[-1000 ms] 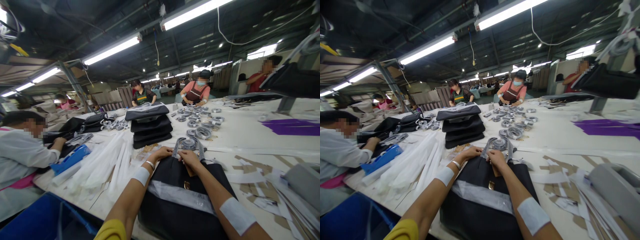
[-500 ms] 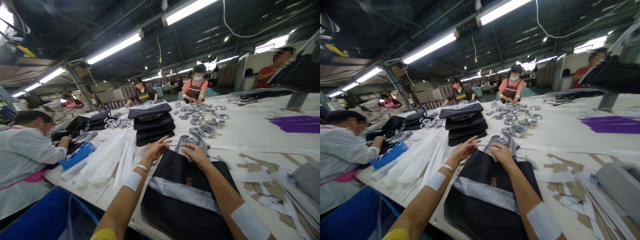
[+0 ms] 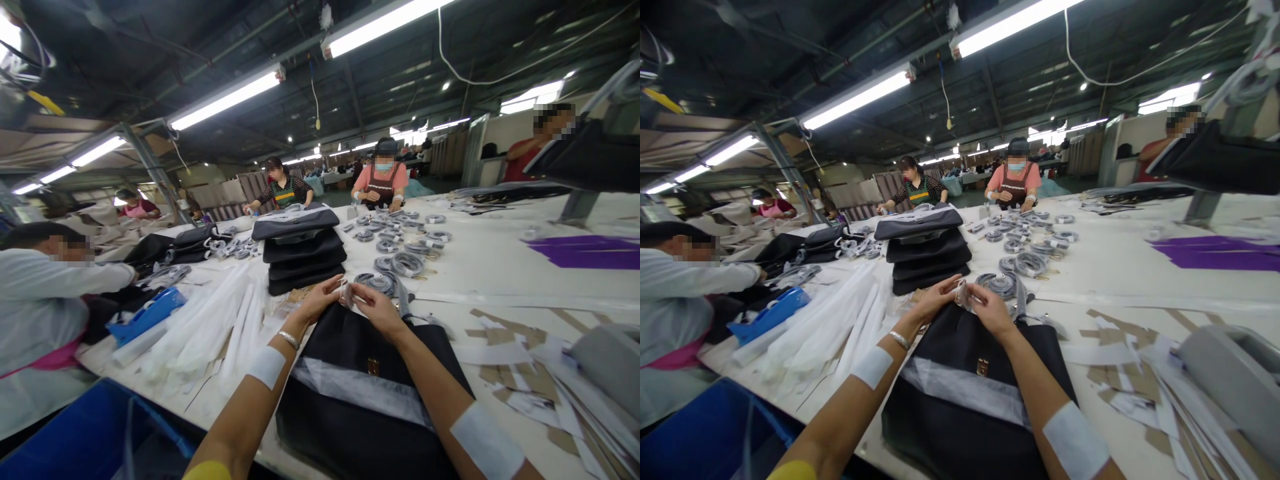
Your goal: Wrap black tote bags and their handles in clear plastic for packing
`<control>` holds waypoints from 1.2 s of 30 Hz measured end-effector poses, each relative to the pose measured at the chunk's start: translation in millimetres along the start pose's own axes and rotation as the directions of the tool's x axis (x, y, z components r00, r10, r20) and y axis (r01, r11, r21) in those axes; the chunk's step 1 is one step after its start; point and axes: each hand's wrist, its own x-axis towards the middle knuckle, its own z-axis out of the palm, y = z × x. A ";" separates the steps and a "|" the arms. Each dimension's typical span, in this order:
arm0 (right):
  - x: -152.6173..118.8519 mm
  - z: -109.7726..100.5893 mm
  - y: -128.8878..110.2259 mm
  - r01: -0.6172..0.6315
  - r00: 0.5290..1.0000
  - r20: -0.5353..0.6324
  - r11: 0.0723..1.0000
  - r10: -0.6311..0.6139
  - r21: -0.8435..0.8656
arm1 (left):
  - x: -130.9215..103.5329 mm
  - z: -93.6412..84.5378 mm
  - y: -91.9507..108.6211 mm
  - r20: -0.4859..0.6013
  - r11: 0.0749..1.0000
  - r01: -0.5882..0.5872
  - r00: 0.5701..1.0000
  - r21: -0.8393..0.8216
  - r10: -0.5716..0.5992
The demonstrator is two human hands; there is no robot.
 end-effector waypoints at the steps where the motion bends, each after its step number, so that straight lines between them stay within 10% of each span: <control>1: -0.6 0.4 0.4 0.010 1.000 -0.004 0.999 -0.010 -0.051 | -1.1 -1.3 -0.7 -0.004 1.000 0.003 1.000 0.005 -0.003; 10: 2.6 -5.0 6.9 0.010 0.992 -0.118 0.948 -0.050 -0.318 | -15.9 2.2 4.7 0.015 0.993 -0.003 1.000 0.118 0.002; 20: 1.6 3.4 8.6 -0.001 1.000 -0.013 0.991 -0.001 -0.134 | -9.5 17.9 34.7 -0.008 0.858 -0.097 0.993 0.505 0.116; 26: 4.4 2.3 5.8 -0.154 0.988 -0.021 0.988 0.154 0.015 | -19.4 20.9 56.4 0.256 0.662 -0.241 0.964 0.710 0.077; 36: 3.6 -10.3 19.5 -0.186 0.979 -0.140 0.935 0.149 -0.301 | -24.8 -24.8 42.9 -0.219 0.863 0.084 0.975 0.497 0.032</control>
